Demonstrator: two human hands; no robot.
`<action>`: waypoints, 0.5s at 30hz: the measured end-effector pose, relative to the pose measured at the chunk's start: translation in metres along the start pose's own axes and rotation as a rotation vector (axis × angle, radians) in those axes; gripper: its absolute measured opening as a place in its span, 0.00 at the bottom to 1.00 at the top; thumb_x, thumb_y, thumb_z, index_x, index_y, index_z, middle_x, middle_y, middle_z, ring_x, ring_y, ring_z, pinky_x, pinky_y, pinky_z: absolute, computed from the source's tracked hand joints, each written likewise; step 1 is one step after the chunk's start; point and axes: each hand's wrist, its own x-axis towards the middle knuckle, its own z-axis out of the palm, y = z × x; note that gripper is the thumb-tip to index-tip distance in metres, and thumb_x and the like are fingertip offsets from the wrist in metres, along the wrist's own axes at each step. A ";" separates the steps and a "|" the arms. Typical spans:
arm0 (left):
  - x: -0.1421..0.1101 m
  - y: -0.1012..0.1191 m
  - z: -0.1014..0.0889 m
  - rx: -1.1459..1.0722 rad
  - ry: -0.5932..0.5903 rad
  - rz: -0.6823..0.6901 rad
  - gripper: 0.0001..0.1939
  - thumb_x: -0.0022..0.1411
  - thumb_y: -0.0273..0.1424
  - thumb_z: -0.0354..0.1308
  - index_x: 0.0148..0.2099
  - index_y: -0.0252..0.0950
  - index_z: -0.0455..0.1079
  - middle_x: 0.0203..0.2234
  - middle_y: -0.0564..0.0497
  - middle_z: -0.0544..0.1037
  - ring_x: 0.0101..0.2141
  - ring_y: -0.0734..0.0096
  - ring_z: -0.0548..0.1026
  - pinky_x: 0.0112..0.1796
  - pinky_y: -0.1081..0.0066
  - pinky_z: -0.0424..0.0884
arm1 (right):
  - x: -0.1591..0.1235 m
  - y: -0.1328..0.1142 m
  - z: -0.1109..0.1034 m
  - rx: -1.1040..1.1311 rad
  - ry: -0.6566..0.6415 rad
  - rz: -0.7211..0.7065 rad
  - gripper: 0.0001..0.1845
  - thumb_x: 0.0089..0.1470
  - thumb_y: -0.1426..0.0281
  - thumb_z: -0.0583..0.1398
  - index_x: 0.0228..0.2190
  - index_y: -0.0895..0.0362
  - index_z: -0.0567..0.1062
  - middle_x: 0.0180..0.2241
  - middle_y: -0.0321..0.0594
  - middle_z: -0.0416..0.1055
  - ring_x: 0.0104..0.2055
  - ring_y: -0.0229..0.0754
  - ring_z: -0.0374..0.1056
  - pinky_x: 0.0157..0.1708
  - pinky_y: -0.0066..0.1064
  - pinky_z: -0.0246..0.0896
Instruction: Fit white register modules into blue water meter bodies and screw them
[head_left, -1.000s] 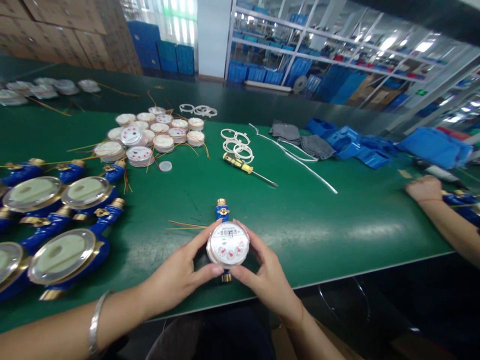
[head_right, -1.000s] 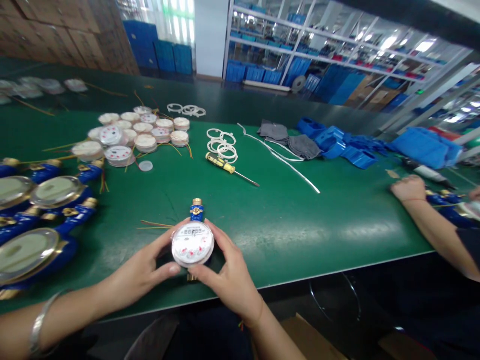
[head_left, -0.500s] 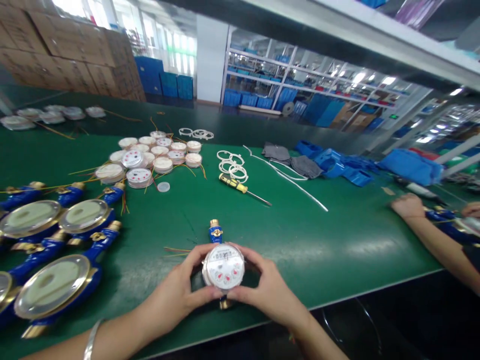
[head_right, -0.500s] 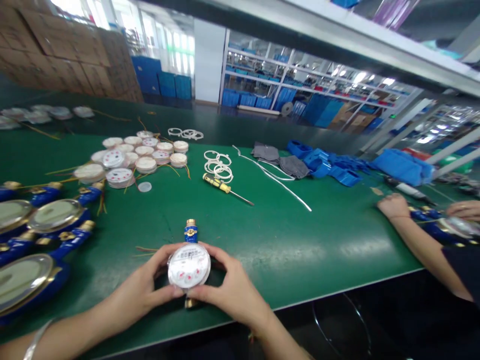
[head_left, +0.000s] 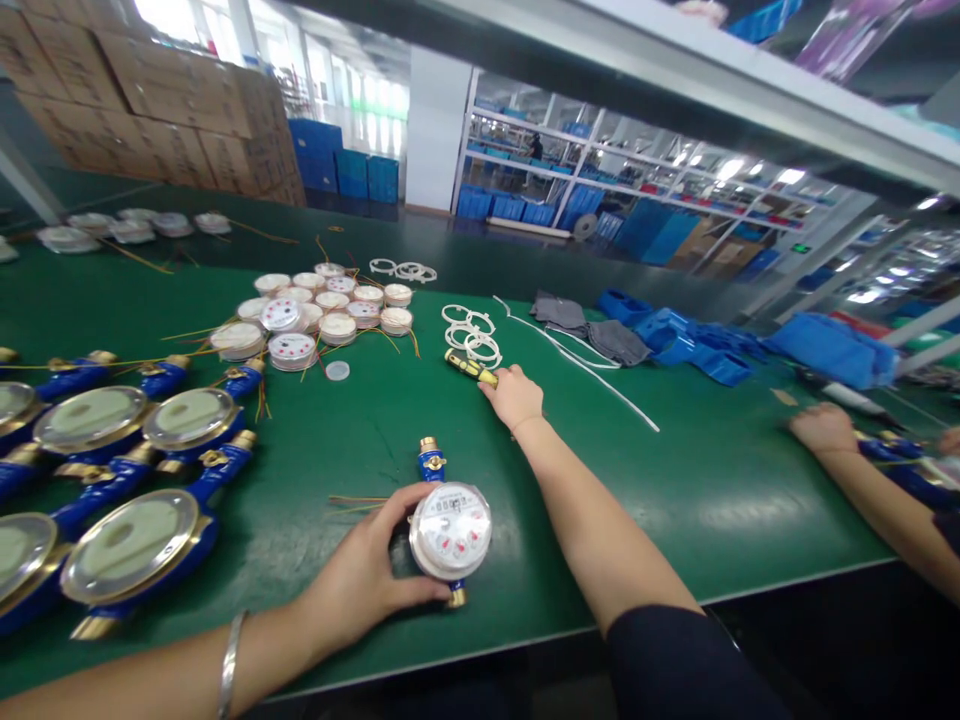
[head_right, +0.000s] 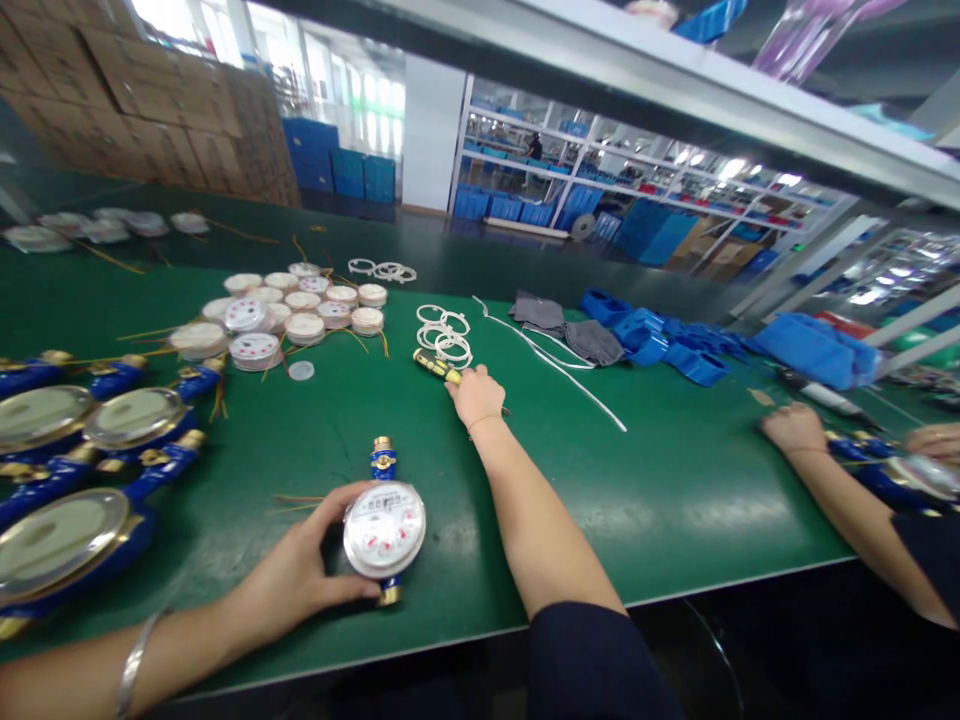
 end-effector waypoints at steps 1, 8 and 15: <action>0.000 -0.001 0.000 -0.005 -0.001 -0.001 0.41 0.46 0.40 0.72 0.59 0.44 0.57 0.58 0.47 0.70 0.59 0.55 0.65 0.61 0.53 0.58 | 0.001 -0.001 0.001 -0.004 -0.005 -0.012 0.10 0.54 0.69 0.64 0.36 0.63 0.76 0.41 0.55 0.72 0.45 0.56 0.72 0.45 0.43 0.65; 0.002 -0.004 -0.001 -0.002 -0.004 0.016 0.40 0.48 0.41 0.71 0.59 0.46 0.57 0.56 0.48 0.71 0.57 0.56 0.68 0.58 0.54 0.61 | -0.040 -0.017 -0.031 0.323 0.126 -0.170 0.21 0.65 0.55 0.49 0.47 0.56 0.69 0.38 0.43 0.73 0.33 0.39 0.71 0.36 0.30 0.67; 0.001 -0.006 -0.001 0.019 0.010 0.000 0.39 0.47 0.43 0.72 0.58 0.49 0.59 0.55 0.52 0.73 0.55 0.55 0.70 0.56 0.55 0.64 | -0.090 -0.047 -0.043 1.157 0.259 -0.236 0.15 0.64 0.55 0.49 0.43 0.51 0.66 0.30 0.33 0.65 0.20 0.30 0.61 0.21 0.25 0.64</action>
